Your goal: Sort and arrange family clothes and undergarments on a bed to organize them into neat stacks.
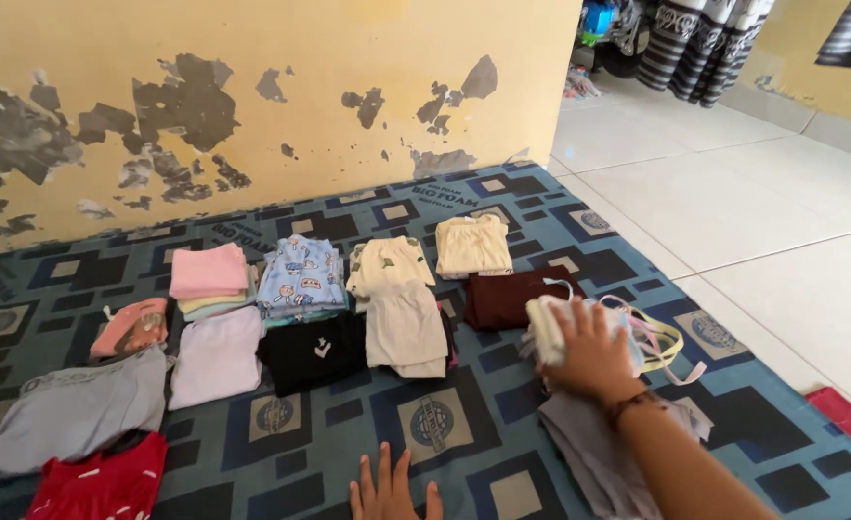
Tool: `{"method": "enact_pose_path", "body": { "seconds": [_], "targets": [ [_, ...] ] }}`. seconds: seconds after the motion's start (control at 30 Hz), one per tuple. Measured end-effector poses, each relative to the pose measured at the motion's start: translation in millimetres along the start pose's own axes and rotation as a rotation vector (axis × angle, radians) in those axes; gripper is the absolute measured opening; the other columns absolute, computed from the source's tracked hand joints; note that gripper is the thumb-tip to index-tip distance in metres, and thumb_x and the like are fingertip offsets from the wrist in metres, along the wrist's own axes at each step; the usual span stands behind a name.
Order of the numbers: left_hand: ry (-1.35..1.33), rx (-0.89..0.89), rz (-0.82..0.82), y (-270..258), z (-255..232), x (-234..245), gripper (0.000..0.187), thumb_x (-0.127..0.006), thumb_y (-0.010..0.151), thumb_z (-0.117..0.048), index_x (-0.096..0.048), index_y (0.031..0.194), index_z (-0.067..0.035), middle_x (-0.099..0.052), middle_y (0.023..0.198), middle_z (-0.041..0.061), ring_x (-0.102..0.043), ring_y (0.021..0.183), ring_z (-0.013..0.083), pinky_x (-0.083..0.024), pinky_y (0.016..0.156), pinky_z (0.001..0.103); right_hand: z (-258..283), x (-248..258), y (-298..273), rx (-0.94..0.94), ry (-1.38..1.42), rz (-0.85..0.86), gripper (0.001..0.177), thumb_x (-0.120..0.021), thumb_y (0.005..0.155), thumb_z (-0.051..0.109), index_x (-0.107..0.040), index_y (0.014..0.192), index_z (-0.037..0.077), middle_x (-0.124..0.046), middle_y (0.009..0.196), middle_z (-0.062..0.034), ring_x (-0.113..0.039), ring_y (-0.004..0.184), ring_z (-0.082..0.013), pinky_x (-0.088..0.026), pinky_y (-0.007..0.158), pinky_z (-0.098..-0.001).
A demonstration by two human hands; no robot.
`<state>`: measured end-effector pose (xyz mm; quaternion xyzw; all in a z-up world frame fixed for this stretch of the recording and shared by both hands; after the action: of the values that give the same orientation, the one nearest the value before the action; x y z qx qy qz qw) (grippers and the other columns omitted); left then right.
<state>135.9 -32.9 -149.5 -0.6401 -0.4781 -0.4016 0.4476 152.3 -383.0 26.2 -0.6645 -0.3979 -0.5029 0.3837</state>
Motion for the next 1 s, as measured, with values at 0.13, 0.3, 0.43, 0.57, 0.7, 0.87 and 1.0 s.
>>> {"method": "enact_pose_path", "body": {
  "seconds": [0.13,0.3,0.43,0.57,0.7,0.87,1.0],
  "targets": [
    [-0.022,-0.028,-0.040,8,9,-20,0.074,-0.058,0.084,-0.057,-0.051,0.151,-0.028,-0.029,0.165,0.007,-0.013,0.155,0.0389,-0.008,0.122,0.062,-27,-23,33,-0.005,0.215,-0.051,0.107,-0.065,0.077,0.077,-0.011,0.162,0.042,-0.005,0.174,-0.0067,-0.004,0.160,-0.0369,-0.016,0.121,-0.0651],
    [-0.034,-0.234,-0.498,57,22,-94,0.068,-0.055,0.082,-0.064,-0.057,0.140,-0.028,-0.039,0.157,0.008,-0.022,0.150,0.0415,-0.011,0.119,0.066,-20,-21,23,0.066,0.120,0.004,0.124,-0.072,0.070,0.079,0.000,0.163,0.040,0.001,0.173,-0.0068,0.001,0.158,-0.0363,-0.012,0.120,-0.0665],
    [-0.066,-0.250,-0.599,39,14,-70,0.070,-0.055,0.079,-0.066,-0.060,0.138,-0.027,-0.042,0.155,0.010,-0.026,0.149,0.0432,-0.013,0.116,0.067,-9,-14,10,0.052,0.057,0.108,0.135,-0.075,0.066,0.084,0.005,0.163,0.037,0.009,0.174,-0.0092,0.008,0.159,-0.0381,-0.008,0.120,-0.0673],
    [-0.018,-0.150,-0.297,59,19,-89,0.075,-0.053,0.079,-0.067,-0.057,0.144,-0.032,-0.036,0.163,0.008,-0.023,0.152,0.0431,-0.012,0.114,0.066,-7,-5,26,0.066,0.091,0.185,0.142,-0.079,0.060,0.085,0.005,0.164,0.038,0.010,0.174,-0.0094,0.011,0.159,-0.0392,-0.004,0.121,-0.0684],
    [0.008,-0.340,-0.569,68,15,-100,0.068,-0.048,0.087,-0.073,-0.059,0.137,-0.028,-0.044,0.152,0.012,-0.030,0.142,0.0493,-0.017,0.108,0.072,-1,15,30,0.038,0.136,0.254,0.133,-0.073,0.057,0.088,-0.010,0.165,0.042,0.000,0.175,-0.0064,0.008,0.161,-0.0406,-0.002,0.122,-0.0721],
    [0.161,-0.429,-1.123,81,15,-105,0.049,-0.051,0.096,-0.062,-0.060,0.137,-0.036,-0.053,0.149,0.008,-0.042,0.142,0.0447,-0.024,0.114,0.072,41,44,42,0.163,0.145,0.069,0.134,-0.068,0.060,0.094,-0.010,0.164,0.032,0.000,0.172,-0.0104,0.005,0.157,-0.0429,-0.002,0.118,-0.0726],
    [0.247,-0.577,-1.123,132,17,-105,0.047,-0.058,0.103,-0.057,-0.057,0.144,-0.033,-0.053,0.152,0.007,-0.043,0.145,0.0430,-0.026,0.122,0.066,89,66,70,0.230,0.339,-0.151,0.121,-0.068,0.064,0.084,-0.027,0.160,0.022,-0.030,0.166,-0.0089,-0.028,0.152,-0.0342,-0.030,0.117,-0.0574]
  ]
}}
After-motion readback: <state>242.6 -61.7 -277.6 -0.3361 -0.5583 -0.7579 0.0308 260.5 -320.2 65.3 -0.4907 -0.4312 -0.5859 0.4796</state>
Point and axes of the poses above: each hand's wrist, its own y-axis towards the middle knuckle, its own x-axis out of the back of the hand, z = x × y, the point moved 8 cm from there along y, towards the middle knuckle
